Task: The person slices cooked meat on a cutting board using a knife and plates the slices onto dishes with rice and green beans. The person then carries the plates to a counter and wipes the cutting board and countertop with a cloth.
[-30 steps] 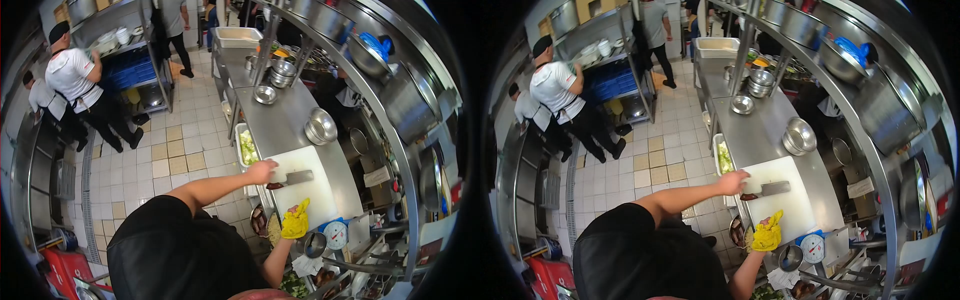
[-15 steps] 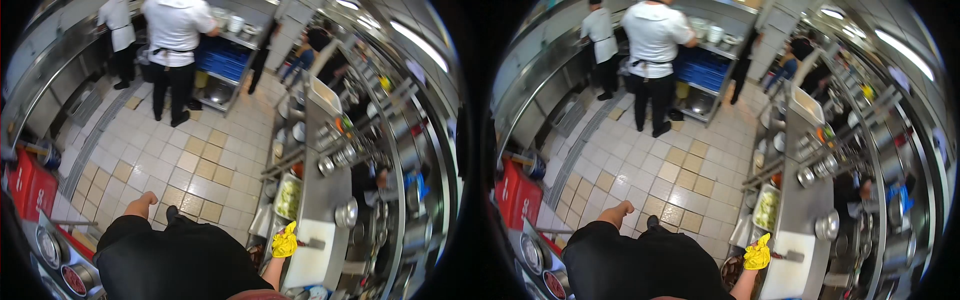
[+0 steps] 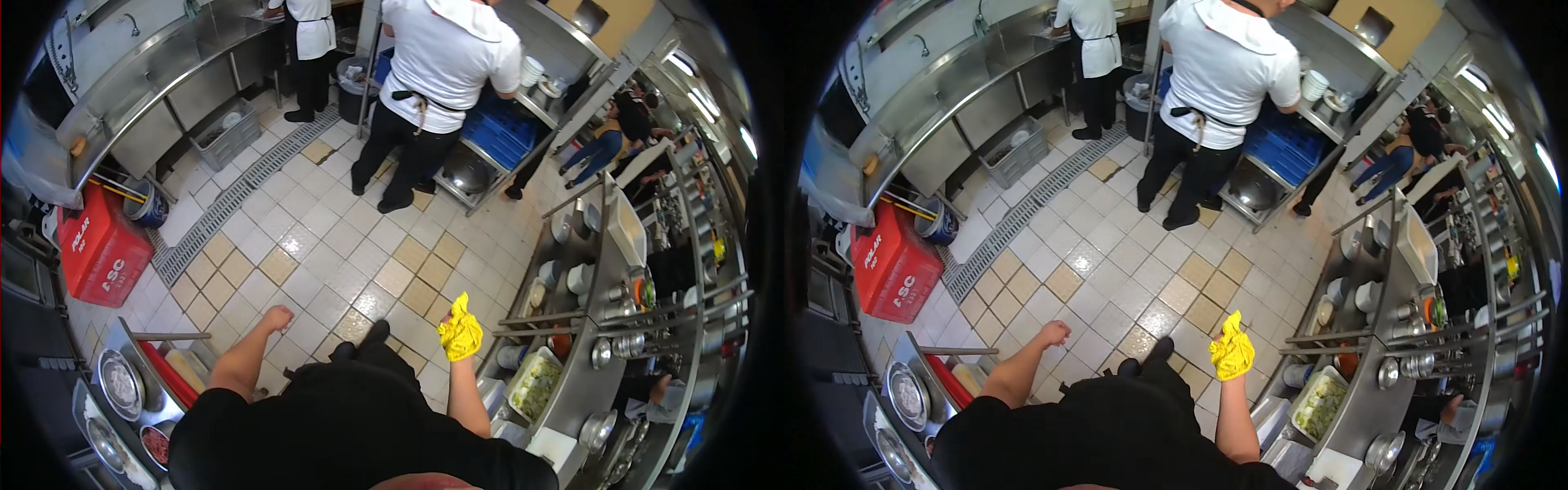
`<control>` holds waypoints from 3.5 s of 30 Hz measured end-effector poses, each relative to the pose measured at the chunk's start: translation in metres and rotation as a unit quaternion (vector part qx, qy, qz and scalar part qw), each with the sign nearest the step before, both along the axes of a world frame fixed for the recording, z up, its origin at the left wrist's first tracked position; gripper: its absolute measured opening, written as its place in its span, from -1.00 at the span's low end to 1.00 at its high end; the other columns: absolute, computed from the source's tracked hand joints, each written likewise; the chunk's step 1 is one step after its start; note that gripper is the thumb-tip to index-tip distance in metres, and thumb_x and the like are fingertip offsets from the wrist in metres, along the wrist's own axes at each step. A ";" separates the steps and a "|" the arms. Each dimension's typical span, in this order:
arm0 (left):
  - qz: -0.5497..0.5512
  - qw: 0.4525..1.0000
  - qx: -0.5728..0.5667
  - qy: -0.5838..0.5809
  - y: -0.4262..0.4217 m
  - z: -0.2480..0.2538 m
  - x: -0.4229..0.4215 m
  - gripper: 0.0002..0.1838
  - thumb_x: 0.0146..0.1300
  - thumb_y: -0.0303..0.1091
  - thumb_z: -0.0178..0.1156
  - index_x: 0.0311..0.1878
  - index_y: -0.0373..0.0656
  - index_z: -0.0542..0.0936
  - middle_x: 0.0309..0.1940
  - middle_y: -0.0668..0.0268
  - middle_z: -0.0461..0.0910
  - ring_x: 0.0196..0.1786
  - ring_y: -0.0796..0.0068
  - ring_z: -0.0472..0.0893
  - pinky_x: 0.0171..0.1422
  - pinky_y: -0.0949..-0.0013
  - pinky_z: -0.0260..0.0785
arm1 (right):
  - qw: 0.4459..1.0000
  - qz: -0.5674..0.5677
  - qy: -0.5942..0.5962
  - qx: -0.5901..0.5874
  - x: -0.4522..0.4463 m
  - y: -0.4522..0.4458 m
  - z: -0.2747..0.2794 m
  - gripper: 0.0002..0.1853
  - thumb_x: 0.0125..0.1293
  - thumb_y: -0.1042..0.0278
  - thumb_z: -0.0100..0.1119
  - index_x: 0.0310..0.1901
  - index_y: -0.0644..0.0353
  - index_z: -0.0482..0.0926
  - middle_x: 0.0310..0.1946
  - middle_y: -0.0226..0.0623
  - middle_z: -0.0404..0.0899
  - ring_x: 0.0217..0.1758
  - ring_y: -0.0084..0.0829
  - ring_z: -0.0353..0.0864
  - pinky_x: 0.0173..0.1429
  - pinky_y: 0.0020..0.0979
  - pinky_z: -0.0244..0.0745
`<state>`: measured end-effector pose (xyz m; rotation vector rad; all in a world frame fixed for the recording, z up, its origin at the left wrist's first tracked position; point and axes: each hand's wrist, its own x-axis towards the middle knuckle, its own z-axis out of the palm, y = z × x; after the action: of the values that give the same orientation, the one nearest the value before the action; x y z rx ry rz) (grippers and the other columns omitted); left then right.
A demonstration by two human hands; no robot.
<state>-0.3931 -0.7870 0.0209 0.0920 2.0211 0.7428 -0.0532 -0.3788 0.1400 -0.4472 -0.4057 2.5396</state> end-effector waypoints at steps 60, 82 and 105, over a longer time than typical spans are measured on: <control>0.243 0.966 -0.046 -0.081 0.182 0.053 -0.862 -0.79 0.39 -0.26 0.07 -0.14 -0.20 0.57 -0.33 0.29 0.63 -0.39 0.47 0.60 -0.35 0.38 0.40 | 0.952 -0.175 -0.244 -0.062 -1.426 0.548 -0.070 -0.54 0.53 -0.13 -0.27 -0.01 0.03 0.53 -0.15 -0.32 0.62 -0.22 -0.31 0.64 -0.06 -0.10 0.60; -0.136 0.960 -0.206 -0.132 0.025 -0.065 -0.987 -0.80 0.37 -0.28 0.04 -0.05 -0.12 0.56 -0.32 0.19 0.59 -0.45 0.26 0.61 -0.47 0.16 0.47 | 0.766 -0.117 -0.515 -0.366 -0.778 0.063 -0.121 -0.74 0.33 0.12 -0.07 -0.44 -0.02 0.53 -0.61 -0.45 0.42 -0.61 -0.47 0.32 -0.51 -0.40 0.27; -0.566 0.824 0.003 -0.007 0.393 -0.012 -0.542 -0.83 0.24 -0.29 0.17 -0.21 -0.14 0.66 -0.41 0.31 0.66 -0.50 0.47 0.59 -0.50 0.33 0.40 | 0.723 -0.294 -0.530 -0.332 -0.383 -0.290 -0.128 -0.56 0.35 -0.14 0.03 0.10 -0.07 0.53 0.02 -0.35 0.63 0.07 -0.34 0.55 0.08 -0.10 0.38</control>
<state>-0.9348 -0.3940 0.0091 1.1689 1.5393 -0.0350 -0.4359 -0.6686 0.0121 -1.9555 0.2941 1.4731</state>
